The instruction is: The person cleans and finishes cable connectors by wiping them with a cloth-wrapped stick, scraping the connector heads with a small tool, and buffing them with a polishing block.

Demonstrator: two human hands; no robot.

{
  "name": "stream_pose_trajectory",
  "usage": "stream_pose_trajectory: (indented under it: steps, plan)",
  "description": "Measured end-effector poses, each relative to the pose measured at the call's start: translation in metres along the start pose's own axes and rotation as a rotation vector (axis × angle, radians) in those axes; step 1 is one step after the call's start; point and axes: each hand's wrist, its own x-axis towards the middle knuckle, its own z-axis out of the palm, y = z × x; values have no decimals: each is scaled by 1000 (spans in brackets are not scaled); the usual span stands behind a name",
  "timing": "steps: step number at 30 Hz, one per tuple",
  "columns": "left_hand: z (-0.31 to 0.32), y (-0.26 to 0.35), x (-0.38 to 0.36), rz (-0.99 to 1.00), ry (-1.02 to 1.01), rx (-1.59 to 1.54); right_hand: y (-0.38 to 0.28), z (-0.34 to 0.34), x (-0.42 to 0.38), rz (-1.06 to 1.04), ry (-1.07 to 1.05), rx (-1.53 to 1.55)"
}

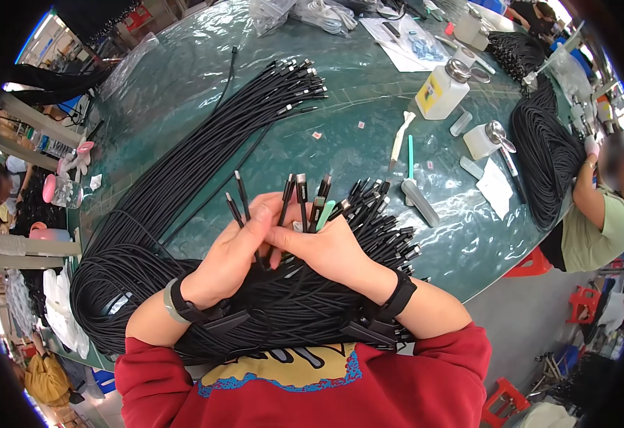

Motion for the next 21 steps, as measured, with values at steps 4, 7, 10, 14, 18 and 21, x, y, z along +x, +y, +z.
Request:
stream_pose_trajectory:
  steps: [4,7,10,14,18,21]
  plan:
    - [-9,3,7,70,251,-89,8,-3,-1,43,131,-202]
    - [-9,23,-2,-187,111,-178,11,-6,-1,22,104,-191]
    - [-12,20,-1,-198,117,-158,16,-1,-1,-37,74,-128]
    - [-9,23,-2,-179,149,-215,3,-6,-2,89,11,-175]
    - [-12,25,-2,-155,146,-263,7,-12,-3,111,-69,-67]
    - [-10,25,-2,-157,157,-256,7,-13,-2,106,-85,-20]
